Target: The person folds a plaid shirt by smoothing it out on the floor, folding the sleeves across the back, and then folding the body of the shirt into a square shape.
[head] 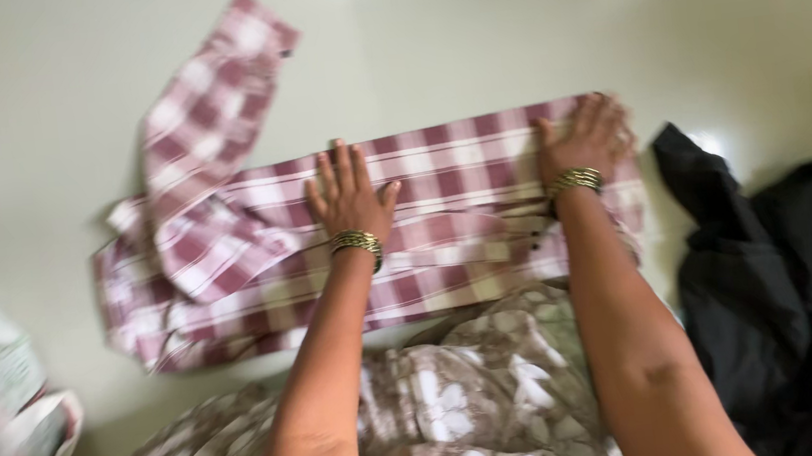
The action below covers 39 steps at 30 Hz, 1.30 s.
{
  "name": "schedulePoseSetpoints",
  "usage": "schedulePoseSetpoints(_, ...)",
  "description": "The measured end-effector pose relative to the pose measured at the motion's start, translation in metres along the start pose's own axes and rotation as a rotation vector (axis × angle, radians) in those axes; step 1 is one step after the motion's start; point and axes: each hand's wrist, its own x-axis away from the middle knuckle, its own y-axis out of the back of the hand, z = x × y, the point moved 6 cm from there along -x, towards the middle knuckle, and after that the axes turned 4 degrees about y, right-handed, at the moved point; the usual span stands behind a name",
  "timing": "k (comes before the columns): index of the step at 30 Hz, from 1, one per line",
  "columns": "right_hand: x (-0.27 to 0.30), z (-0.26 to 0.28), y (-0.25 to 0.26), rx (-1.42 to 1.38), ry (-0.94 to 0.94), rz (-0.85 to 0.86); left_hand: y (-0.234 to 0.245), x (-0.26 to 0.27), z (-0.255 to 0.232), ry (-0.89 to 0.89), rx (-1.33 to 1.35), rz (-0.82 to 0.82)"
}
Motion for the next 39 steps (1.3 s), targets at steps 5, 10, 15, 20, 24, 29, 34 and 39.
schedulePoseSetpoints(5, 0.053, 0.081, -0.017, 0.079, 0.360, 0.002, -0.010, 0.004, 0.028, -0.100, -0.049, -0.121)
schedulePoseSetpoints(10, 0.097, 0.124, -0.037, 0.104, 0.553, 0.072, 0.015, 0.012, 0.087, 0.070, 0.003, 0.065)
schedulePoseSetpoints(15, 0.095, 0.120, -0.039, 0.154, 0.544, 0.020, 0.042, 0.012, 0.149, 0.239, 0.028, 0.050)
schedulePoseSetpoints(20, 0.093, 0.118, -0.042, 0.158, 0.554, -0.044, 0.055, 0.019, 0.187, 0.387, 0.046, -0.038)
schedulePoseSetpoints(24, 0.093, 0.117, -0.045, 0.168, 0.557, -0.085, 0.062, -0.007, 0.158, 0.048, -0.114, -0.219)
schedulePoseSetpoints(29, 0.091, 0.117, -0.046, 0.184, 0.552, -0.084, 0.071, -0.054, 0.161, 0.037, -0.331, -0.287)
schedulePoseSetpoints(34, 0.094, 0.118, -0.042, 0.162, 0.546, -0.065, 0.099, -0.074, 0.268, 0.194, 0.103, -0.640)
schedulePoseSetpoints(39, 0.096, 0.118, -0.041, 0.149, 0.553, -0.071, 0.150, 0.040, 0.353, 0.083, -0.213, -0.695)
